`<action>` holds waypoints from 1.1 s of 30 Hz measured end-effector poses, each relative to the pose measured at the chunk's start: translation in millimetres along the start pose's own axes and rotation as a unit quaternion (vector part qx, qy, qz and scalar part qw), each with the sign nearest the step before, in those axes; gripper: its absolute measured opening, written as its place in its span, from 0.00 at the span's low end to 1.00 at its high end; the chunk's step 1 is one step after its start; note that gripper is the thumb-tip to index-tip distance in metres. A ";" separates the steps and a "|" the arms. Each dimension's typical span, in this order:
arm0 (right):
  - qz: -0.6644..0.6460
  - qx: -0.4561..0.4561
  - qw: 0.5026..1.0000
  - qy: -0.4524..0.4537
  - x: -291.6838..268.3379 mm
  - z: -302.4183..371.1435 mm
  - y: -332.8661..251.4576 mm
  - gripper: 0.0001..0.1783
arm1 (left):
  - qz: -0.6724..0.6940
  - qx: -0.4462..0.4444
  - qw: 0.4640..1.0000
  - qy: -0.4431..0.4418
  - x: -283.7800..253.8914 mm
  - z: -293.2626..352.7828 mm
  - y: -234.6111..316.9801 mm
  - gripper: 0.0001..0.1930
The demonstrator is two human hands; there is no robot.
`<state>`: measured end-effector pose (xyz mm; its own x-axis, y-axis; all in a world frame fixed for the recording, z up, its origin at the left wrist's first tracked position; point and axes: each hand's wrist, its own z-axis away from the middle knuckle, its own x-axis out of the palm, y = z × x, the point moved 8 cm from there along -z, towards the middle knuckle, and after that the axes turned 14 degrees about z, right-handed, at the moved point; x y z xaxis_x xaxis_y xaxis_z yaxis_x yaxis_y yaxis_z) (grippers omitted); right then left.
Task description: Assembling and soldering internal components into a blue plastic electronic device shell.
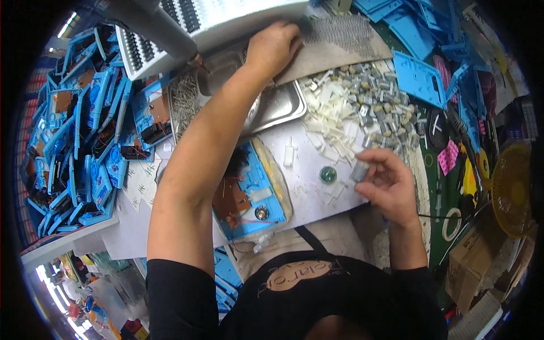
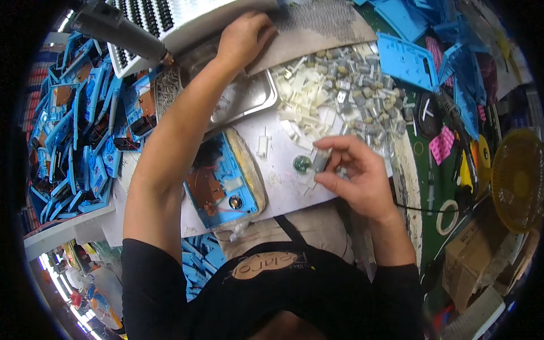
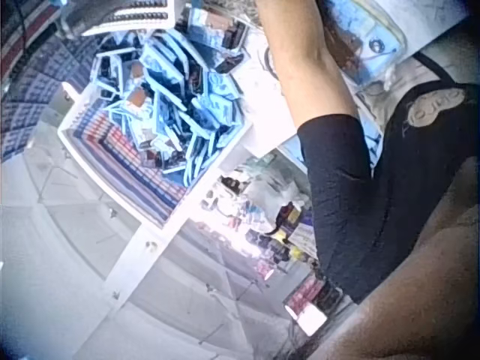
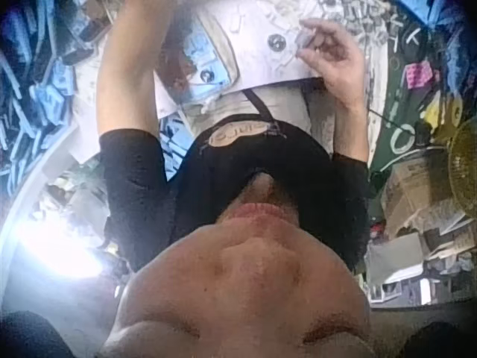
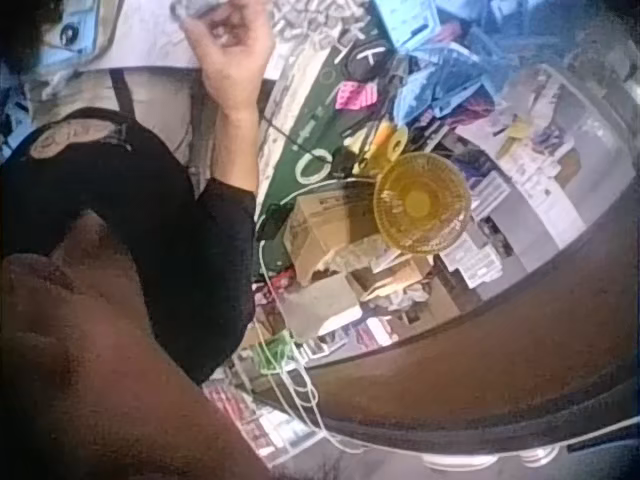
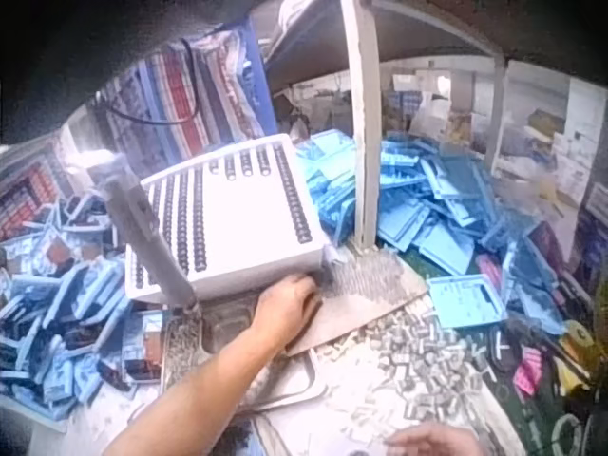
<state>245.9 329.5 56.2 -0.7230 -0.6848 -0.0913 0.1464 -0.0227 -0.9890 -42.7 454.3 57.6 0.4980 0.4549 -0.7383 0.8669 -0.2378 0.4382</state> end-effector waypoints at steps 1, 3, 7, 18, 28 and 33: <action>0.000 0.003 1.000 0.002 -2.9 -0.2 -0.3 0.29 | 0.015 0.033 0.999 0.038 -3.9 -0.2 6.0 0.09; -0.003 -0.003 1.000 0.010 -5.2 -1.0 1.4 0.28 | 0.011 0.056 0.996 0.065 -5.7 2.5 10.5 0.10; 0.039 -0.030 0.999 0.016 -11.4 -1.2 2.2 0.28 | 0.155 -0.041 0.986 0.051 -35.2 20.6 38.5 0.12; -0.089 0.014 0.996 -0.018 34.2 -16.6 3.6 0.27 | 0.624 -0.350 0.698 -0.029 -84.1 168.2 104.1 0.10; -0.273 0.025 0.960 -0.057 103.8 -42.4 -19.5 0.27 | 0.581 -0.183 0.785 0.114 -111.3 189.5 126.0 0.05; -0.258 0.015 0.964 -0.053 102.9 -42.6 -18.0 0.27 | 0.448 -0.129 0.878 0.104 -116.9 190.7 128.6 0.04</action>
<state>140.1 290.5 59.6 -0.6312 -0.6475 0.4271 -0.1944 -0.4010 -0.8952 15.1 206.9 102.5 0.9390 0.3384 0.0610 0.0810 -0.3902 0.9172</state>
